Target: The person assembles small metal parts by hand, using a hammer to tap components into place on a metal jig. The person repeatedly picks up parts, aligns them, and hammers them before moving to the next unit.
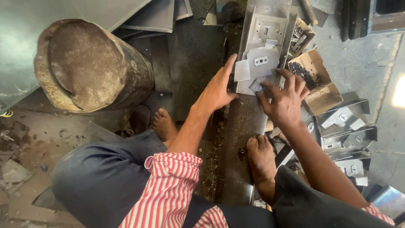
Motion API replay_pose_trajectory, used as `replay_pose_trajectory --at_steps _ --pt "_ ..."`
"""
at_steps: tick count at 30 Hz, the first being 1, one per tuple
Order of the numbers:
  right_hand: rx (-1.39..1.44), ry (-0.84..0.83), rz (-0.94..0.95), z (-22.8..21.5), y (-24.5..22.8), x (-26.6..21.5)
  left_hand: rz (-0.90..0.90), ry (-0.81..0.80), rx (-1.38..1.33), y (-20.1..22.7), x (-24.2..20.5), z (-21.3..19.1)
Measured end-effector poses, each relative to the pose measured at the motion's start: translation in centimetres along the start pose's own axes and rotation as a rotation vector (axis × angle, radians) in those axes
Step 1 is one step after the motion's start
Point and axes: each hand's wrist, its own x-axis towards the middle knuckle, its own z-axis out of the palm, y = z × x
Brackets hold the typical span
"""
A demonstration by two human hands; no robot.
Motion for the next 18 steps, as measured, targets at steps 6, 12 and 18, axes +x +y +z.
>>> replay_pose_trajectory --at_steps 6,12,18 --pt "0.151 0.035 -0.013 1.0 0.2 0.1 0.058 0.035 0.026 0.3 0.2 0.2" --pt "0.205 0.030 -0.034 1.4 0.5 -0.2 0.165 0.103 -0.020 -0.2 0.0 0.4" --pt "0.358 0.019 -0.007 1.6 1.1 0.7 0.109 0.104 -0.108 0.2 0.1 0.4"
